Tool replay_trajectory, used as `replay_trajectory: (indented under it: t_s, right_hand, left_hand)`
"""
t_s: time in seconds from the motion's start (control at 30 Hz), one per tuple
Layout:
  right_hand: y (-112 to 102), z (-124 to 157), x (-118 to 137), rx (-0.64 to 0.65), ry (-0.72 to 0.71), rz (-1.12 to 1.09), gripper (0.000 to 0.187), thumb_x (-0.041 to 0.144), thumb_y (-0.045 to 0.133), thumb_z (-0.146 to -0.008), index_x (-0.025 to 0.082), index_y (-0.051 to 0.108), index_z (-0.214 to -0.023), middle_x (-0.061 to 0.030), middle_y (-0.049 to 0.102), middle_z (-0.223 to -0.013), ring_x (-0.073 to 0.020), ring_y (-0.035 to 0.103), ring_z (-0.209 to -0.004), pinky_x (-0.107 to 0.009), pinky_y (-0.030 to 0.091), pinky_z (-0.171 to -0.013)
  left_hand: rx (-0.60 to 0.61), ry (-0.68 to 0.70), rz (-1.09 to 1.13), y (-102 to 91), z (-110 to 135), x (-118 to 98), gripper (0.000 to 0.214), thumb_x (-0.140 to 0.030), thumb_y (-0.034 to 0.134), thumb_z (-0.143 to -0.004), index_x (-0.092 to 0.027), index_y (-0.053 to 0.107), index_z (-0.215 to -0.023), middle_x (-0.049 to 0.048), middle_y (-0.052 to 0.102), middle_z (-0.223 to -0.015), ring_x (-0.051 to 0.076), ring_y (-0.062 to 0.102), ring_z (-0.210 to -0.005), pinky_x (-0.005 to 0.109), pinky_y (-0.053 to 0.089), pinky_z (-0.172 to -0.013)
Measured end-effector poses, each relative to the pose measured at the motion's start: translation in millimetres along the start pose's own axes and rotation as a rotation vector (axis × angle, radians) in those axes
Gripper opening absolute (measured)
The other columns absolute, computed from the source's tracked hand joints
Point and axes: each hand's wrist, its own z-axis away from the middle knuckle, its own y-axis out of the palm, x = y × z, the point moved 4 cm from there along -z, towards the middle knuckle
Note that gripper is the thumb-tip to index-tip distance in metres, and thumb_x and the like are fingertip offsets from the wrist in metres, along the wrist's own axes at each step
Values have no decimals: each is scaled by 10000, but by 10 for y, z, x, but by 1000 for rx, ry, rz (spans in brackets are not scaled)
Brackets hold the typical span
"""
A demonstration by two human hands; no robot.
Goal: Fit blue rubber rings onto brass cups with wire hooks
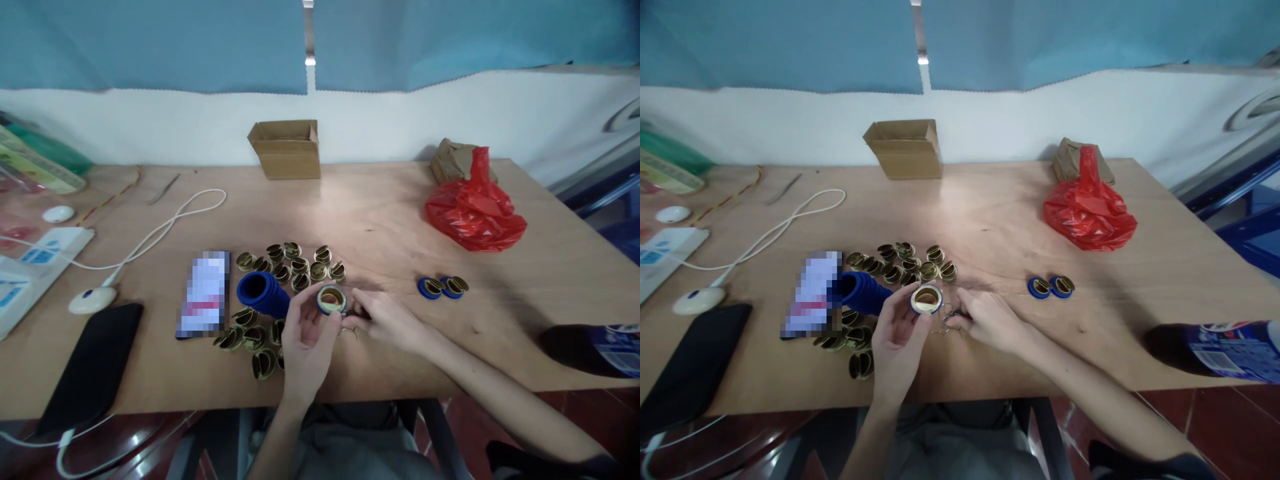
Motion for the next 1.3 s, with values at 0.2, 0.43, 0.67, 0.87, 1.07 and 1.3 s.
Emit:
replay_trajectory:
  t_s: [0.2,0.43,0.67,0.87,1.07,1.3]
  right_hand:
    - [-44,-13,19,18,8,-56,303,351,757,-914,193,519,-814,7,625,-732,-144,552,-620,-264,352,-587]
    - [-75,-4,10,33,-7,-81,278,337,766,-907,187,547,-824,7,634,-744,-151,584,-647,-264,391,-613]
    - [-175,8,12,-29,-117,-206,274,357,670,-976,188,548,-799,11,616,-732,-137,562,-641,-263,393,-619]
    - [-643,95,-53,-291,7,-643,364,543,672,-932,205,562,-852,25,600,-687,-129,571,-609,-256,446,-592]
    - [-514,91,29,-17,3,-1040,412,566,674,-925,174,604,-817,19,629,-655,-96,573,-512,-234,474,-524]
    - [-160,31,86,197,61,-1283,454,579,731,-873,173,561,-761,64,584,-583,-52,463,-431,-176,368,-419]
  left_hand:
    - [-4,3,-6,1,-7,-13,322,-241,748,-887,-229,667,-1199,73,757,-1181,194,745,-1088,292,610,-956]
    - [7,15,7,-5,-13,-15,324,-216,743,-892,-247,665,-1205,51,760,-1174,170,741,-1086,263,603,-951]
    - [9,11,-20,-9,-10,-5,333,-236,746,-885,-225,656,-1206,82,754,-1179,194,745,-1086,307,616,-957]
    - [28,12,-15,12,6,32,466,-176,819,-798,-242,643,-1225,83,740,-1244,216,724,-1157,324,604,-992]
    - [96,47,-305,0,66,37,487,-164,850,-762,-262,702,-1216,54,761,-1218,220,740,-1107,338,612,-981]
    - [182,283,-437,39,85,-27,421,-164,804,-816,-244,683,-1211,83,749,-1251,265,728,-1155,424,623,-995]
